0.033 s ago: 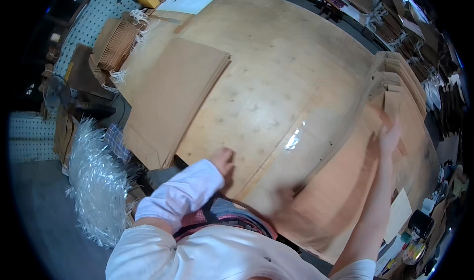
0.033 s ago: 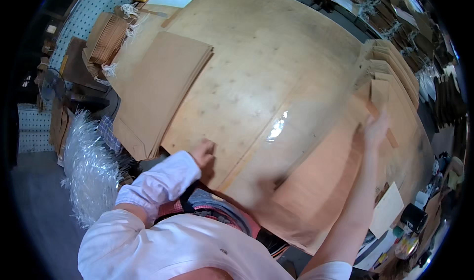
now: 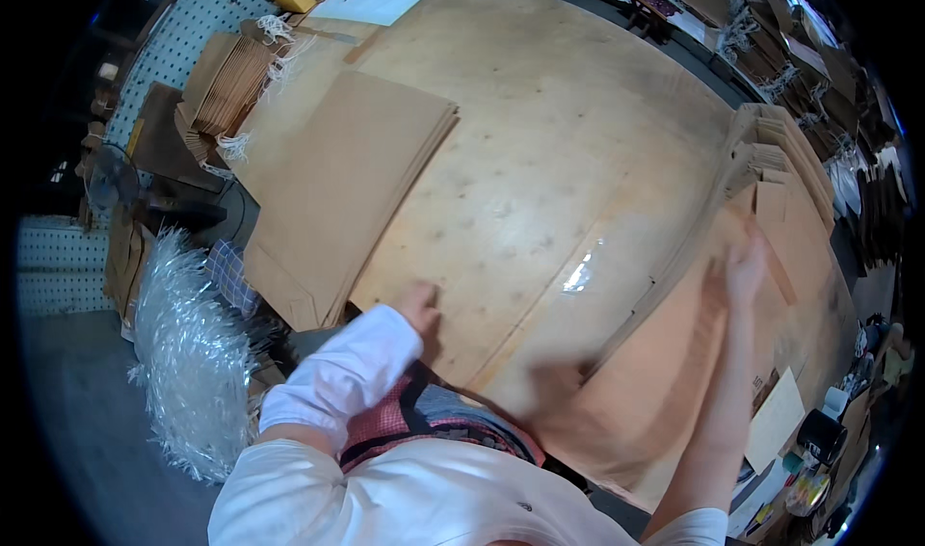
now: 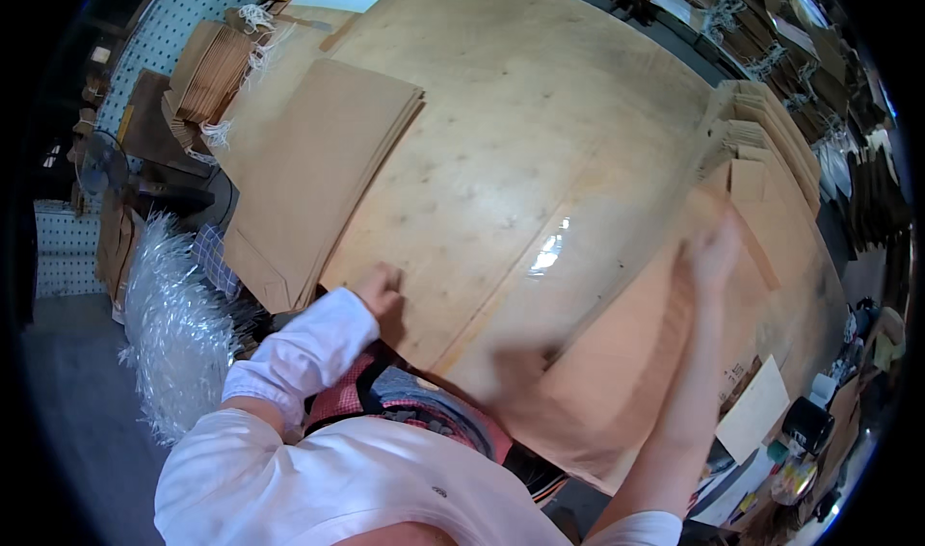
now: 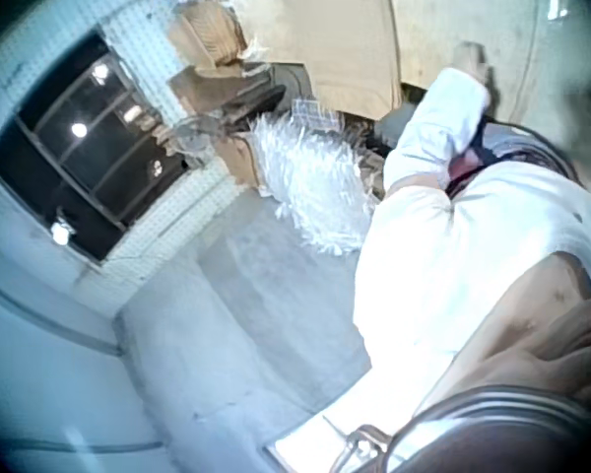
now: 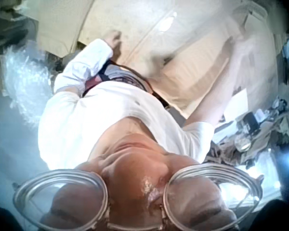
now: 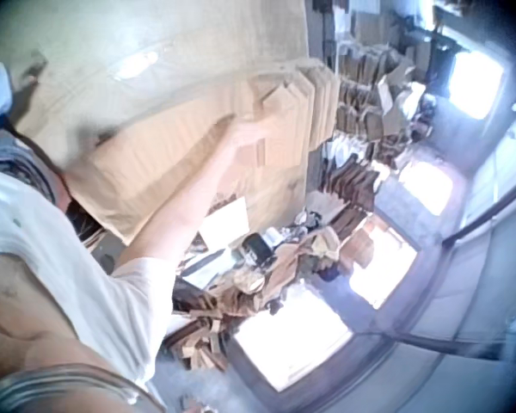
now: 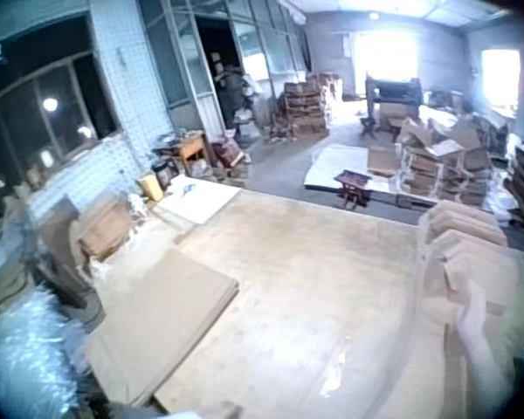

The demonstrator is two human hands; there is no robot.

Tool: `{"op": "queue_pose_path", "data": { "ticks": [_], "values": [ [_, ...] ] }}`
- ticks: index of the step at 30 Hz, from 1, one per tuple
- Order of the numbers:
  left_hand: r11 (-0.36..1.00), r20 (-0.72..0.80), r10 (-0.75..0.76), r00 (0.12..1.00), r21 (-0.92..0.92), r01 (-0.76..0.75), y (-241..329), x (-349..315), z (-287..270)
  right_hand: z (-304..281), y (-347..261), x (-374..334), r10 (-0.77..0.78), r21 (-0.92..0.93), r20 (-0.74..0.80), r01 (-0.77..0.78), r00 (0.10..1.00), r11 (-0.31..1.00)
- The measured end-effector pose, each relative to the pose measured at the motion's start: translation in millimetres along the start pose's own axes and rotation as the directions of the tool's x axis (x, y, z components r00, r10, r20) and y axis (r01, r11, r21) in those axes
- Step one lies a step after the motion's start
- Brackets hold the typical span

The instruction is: The person repeatedly picks up stacks of flat cardboard pieces from a workbench, aligns them, and places them into a growing pile. The person then uses a white string to tie the stack together.

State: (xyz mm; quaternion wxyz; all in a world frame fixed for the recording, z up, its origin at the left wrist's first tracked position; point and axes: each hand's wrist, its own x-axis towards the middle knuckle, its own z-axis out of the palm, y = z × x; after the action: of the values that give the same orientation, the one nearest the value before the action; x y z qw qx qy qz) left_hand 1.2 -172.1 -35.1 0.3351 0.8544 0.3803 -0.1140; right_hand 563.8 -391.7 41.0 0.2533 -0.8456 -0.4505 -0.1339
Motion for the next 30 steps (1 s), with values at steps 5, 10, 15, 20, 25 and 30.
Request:
{"op": "queue_pose_path", "data": {
  "ticks": [5,10,15,20,25,30],
  "values": [
    [0.902,-0.513,-0.356,0.781,0.030,0.431,-218,-37,-149,78,-280,-126,-0.003,0.578,0.698,-0.561,0.716,0.593],
    [0.830,-0.452,-0.454,0.768,0.098,0.549,-388,-5,-271,206,-513,-220,-0.129,0.438,0.894,-0.898,0.430,0.045],
    [0.775,-0.156,-0.620,0.769,0.036,0.632,-448,60,-273,256,-610,-210,0.412,0.350,0.854,-0.937,0.318,-0.002],
    [0.845,-0.104,-0.505,0.857,-0.263,0.466,-526,86,-244,260,-629,-188,0.495,0.255,0.859,-0.947,0.129,-0.197],
    [0.855,-0.030,-0.433,0.901,-0.333,0.399,-531,109,-248,240,-658,-166,0.540,0.289,0.821,-0.951,0.187,-0.111],
    [0.888,-0.282,-0.459,0.842,-0.182,0.423,-521,92,-235,241,-679,-199,0.512,0.594,0.726,-0.794,0.460,-0.129]
  ]
}}
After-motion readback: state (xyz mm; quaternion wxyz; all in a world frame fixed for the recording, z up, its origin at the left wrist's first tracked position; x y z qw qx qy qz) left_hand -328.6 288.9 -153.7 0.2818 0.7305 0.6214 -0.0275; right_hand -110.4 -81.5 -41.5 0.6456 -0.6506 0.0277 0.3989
